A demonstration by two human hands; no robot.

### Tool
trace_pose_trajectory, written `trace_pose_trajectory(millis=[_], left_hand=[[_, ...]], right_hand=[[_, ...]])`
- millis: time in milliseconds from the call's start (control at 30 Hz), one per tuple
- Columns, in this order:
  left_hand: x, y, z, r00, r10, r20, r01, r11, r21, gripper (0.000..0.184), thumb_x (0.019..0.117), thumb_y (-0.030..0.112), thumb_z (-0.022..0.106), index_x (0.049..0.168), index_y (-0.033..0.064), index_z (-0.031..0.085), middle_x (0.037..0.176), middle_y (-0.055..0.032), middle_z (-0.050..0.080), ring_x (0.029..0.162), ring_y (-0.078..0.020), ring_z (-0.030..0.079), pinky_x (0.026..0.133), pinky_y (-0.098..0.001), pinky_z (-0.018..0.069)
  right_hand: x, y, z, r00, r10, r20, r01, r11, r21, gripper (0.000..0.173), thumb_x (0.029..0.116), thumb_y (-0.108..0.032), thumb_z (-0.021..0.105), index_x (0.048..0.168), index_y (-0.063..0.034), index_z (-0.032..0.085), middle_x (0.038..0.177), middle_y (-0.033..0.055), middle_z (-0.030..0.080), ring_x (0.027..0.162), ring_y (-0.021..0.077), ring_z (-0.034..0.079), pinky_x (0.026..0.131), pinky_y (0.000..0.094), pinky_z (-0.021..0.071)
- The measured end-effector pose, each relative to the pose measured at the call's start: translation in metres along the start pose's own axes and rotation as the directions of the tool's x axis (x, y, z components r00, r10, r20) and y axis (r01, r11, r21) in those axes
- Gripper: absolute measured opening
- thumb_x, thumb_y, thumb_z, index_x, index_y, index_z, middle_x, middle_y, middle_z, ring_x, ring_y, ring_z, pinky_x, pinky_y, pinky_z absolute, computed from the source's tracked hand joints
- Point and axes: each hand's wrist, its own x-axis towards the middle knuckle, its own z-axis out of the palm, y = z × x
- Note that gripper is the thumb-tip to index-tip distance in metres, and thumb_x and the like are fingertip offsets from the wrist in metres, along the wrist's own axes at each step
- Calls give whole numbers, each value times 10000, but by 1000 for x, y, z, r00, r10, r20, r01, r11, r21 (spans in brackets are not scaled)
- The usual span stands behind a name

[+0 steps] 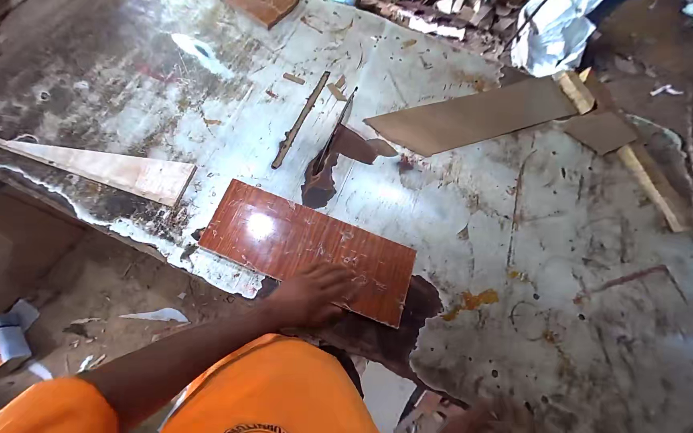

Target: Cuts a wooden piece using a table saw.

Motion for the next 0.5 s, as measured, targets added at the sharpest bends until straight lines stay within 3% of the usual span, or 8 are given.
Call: trace_pose_trajectory(millis=[100, 233, 300, 367, 433, 500], left_hand=[[-61, -52, -33, 971, -202, -132, 205, 979, 12, 590, 938, 493, 686, 1441, 202, 582, 1527, -18, 523, 1453, -206, 434, 1224, -465, 340], [-128, -110, -71, 854, -474, -217, 506, 853, 130, 914, 779, 628, 782, 1529, 208, 473, 1630, -98, 376, 1511, -352, 318, 1210, -604, 281], [-144, -129, -78, 739, -623, -255, 664, 737, 123, 1157, 621, 691, 858, 1579, 250, 382, 1688, -131, 233, 1544, -406, 211, 1203, -644, 247], [-147, -141, -77, 653, -713, -257, 749, 658, 79, 1298, 521, 734, 882, 1596, 268, 323, 1696, -166, 184, 1555, -420, 169, 1205, -648, 224], [-144, -152, -73, 666, -701, -254, 729, 684, 24, 1256, 542, 731, 872, 1579, 226, 376, 1665, -168, 278, 1553, -383, 209, 1220, -630, 209], [-134, -164, -74, 702, -667, -251, 688, 726, -4, 1134, 575, 756, 838, 1529, 266, 470, 1638, -111, 360, 1545, -311, 269, 1238, -588, 221]], right_hand=[[-1, -99, 75, 925, -21, 379, 15, 1000, 20, 827, 892, -410, 742, 1503, 37, 408, 1516, 232, 466, 1386, 283, 492, 1121, 428, 471], [-5, -130, 132, 849, -110, 518, 205, 970, -130, 1108, 736, -697, 772, 1572, -102, 354, 1602, 154, 391, 1461, 360, 384, 1194, 573, 344], [-6, -128, 147, 832, -104, 545, 260, 941, -218, 1136, 691, -817, 707, 1560, -157, 392, 1640, 97, 350, 1490, 358, 343, 1197, 604, 311], [-5, -126, 157, 826, -92, 557, 284, 920, -268, 1118, 685, -874, 646, 1553, -207, 423, 1638, 38, 367, 1491, 291, 366, 1189, 574, 337], [-1, -127, 165, 826, -106, 553, 267, 939, -219, 1070, 691, -821, 700, 1532, -205, 457, 1623, 23, 393, 1479, 241, 391, 1189, 520, 368], [3, -137, 173, 828, -100, 552, 235, 955, -181, 1015, 714, -741, 757, 1518, -189, 478, 1621, 26, 398, 1481, 222, 391, 1194, 477, 381]])
